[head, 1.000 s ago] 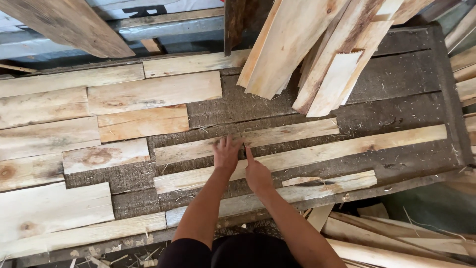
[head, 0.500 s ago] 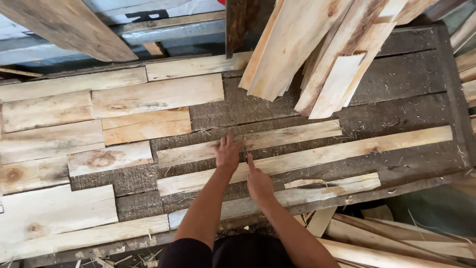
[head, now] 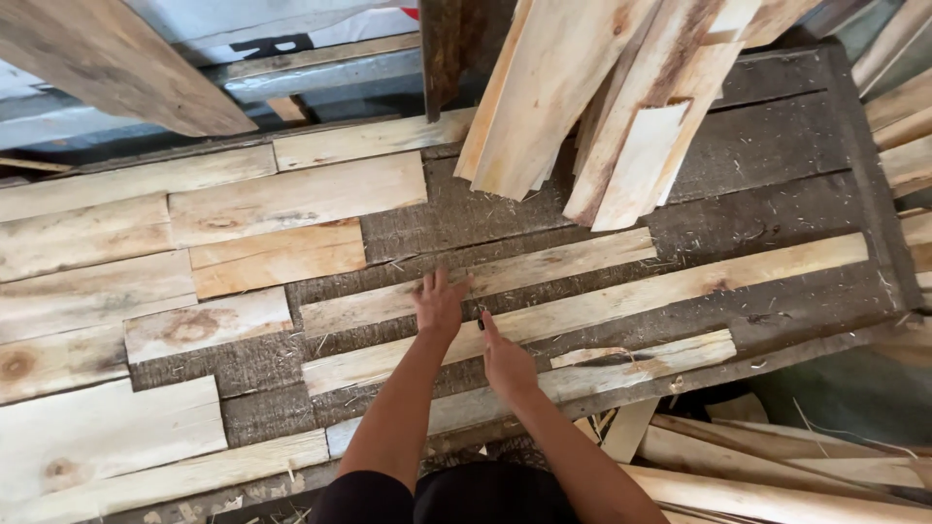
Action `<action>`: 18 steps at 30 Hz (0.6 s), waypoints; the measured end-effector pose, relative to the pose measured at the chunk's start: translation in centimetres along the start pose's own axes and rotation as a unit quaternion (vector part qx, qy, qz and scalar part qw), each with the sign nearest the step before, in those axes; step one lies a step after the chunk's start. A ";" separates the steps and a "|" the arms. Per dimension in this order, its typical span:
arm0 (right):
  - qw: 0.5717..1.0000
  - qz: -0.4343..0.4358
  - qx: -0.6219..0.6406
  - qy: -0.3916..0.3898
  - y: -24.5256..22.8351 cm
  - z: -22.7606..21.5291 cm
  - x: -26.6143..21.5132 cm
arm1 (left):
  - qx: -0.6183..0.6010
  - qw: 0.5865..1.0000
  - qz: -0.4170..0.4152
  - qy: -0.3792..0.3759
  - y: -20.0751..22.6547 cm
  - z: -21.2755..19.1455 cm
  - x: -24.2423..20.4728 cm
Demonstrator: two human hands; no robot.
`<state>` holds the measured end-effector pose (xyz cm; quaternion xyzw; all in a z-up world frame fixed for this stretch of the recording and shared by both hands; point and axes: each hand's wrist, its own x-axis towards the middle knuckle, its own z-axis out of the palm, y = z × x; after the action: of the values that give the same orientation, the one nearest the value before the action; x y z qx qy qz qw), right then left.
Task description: Shaving and trimming wooden slats to fit together on a workshop bench.
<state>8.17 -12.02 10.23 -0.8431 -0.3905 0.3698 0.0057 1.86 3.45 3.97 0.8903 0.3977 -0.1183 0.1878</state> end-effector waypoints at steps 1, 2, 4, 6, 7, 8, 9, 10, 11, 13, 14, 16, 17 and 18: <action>1.000 0.004 0.001 0.000 0.8 0.6 0.1 | 0.000 1.000 0.003 -0.002 0.0 0.1 0.1; 0.996 -0.041 0.030 0.073 1.7 1.2 0.2 | -0.006 1.000 0.000 0.012 -0.1 0.2 0.2; 0.984 -0.081 0.058 0.149 2.8 1.3 0.4 | -0.012 1.000 0.003 0.026 0.0 0.3 0.7; 0.970 -0.100 0.107 0.192 3.2 0.4 0.3 | -0.056 0.998 -0.024 0.016 0.1 0.4 0.8; 0.970 -0.099 0.107 0.192 3.6 0.4 0.8 | -0.056 0.998 -0.023 0.015 0.1 0.5 0.8; 0.964 -0.122 0.110 0.208 4.1 0.5 1.3 | -0.089 0.995 -0.030 0.026 0.2 0.6 0.9; 0.957 -0.147 0.114 0.223 4.5 0.6 1.7 | -0.121 0.991 -0.038 0.036 0.1 0.6 0.9; 0.957 -0.145 0.116 0.223 4.6 0.1 1.7 | -0.119 0.992 -0.037 0.035 0.3 1.0 0.8; 0.961 -0.142 0.107 0.211 4.7 -0.3 1.8 | -0.133 0.988 -0.046 0.063 0.3 1.4 0.7; 0.965 -0.143 0.098 0.198 5.3 -1.1 2.6 | -0.145 0.983 -0.059 0.092 0.1 3.1 0.5; 0.966 -0.134 0.080 0.206 5.8 -1.3 3.3 | -0.156 0.975 -0.032 0.157 -0.2 4.4 0.4; 0.967 -0.130 0.061 0.211 6.9 -2.2 4.6 | -0.166 0.961 -0.011 0.221 0.3 5.7 -0.3; 0.956 -0.158 0.055 0.239 7.4 -2.9 5.3 | -0.154 0.961 -0.007 0.229 0.9 5.6 -0.9; 0.944 -0.186 0.049 0.268 8.0 -3.6 6.0 | -0.142 0.961 -0.003 0.236 1.5 5.5 -1.4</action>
<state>18.17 -12.59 6.76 -0.8220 -0.5060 0.1413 0.2199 1.77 -0.76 -0.08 0.8561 0.4459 0.1518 0.2128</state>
